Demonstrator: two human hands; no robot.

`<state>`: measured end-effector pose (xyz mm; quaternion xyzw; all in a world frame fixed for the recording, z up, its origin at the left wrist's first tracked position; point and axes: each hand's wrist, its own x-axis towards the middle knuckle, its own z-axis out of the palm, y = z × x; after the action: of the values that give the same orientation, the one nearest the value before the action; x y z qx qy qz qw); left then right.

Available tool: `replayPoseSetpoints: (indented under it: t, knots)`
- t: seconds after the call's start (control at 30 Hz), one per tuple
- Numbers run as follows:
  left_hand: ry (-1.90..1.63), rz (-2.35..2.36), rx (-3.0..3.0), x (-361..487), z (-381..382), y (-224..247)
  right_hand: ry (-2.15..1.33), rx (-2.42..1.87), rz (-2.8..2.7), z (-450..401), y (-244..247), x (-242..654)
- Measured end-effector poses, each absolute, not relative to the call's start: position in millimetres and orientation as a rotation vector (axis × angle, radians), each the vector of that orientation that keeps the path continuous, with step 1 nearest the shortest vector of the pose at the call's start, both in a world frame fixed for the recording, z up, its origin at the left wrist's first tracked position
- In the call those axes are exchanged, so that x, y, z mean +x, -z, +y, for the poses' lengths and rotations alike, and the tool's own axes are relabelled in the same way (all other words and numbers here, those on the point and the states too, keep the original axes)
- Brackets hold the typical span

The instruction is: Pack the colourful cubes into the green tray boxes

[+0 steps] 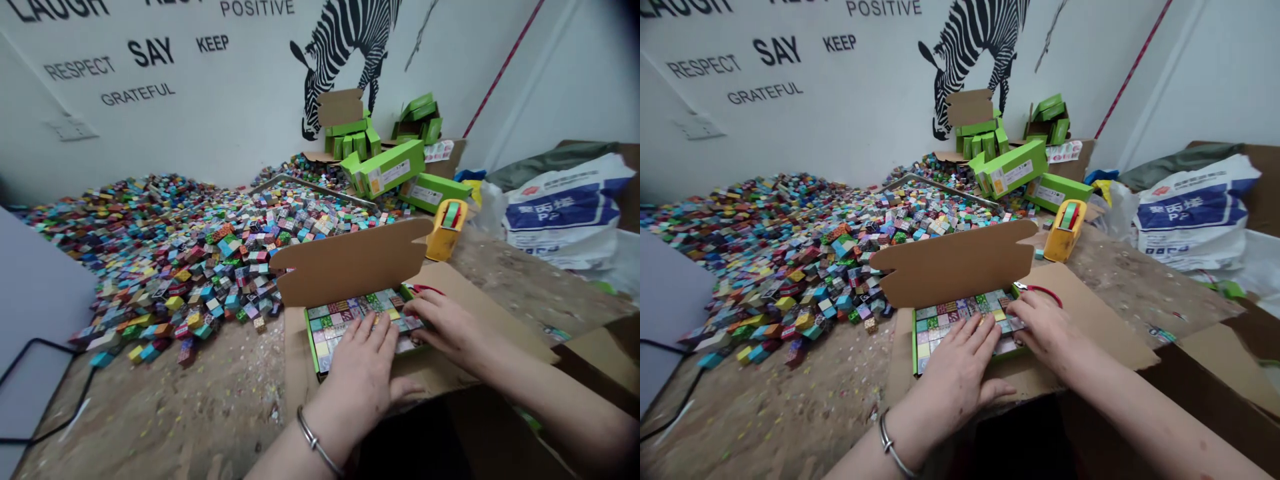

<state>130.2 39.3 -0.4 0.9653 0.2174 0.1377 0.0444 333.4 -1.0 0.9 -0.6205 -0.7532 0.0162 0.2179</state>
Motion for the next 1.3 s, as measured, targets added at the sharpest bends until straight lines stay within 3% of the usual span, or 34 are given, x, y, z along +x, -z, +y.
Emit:
replayPoseSetpoints:
  t: [0.37, 0.63, 0.9, 1.13, 1.3]
  knots:
    - [-0.623, 0.794, 2.951, 116, 19, -9, -0.147, -1.511, -1.962, 7, -12, 328]
    - [-1.270, 1.031, 2.564, 31, -7, 12, -0.503, -1.265, -2.308, 67, -43, 180]
    - [-1.409, 1.004, 2.542, -5, -21, 23, -0.388, -1.666, -2.502, 117, -16, 81]
    - [-1.496, 0.930, 2.648, -1, -15, 36, -0.500, -1.646, -2.449, 91, -38, 99]
    - [-1.461, 0.848, 2.707, 12, -11, 39, -0.615, -1.336, -2.096, 36, -55, 197]
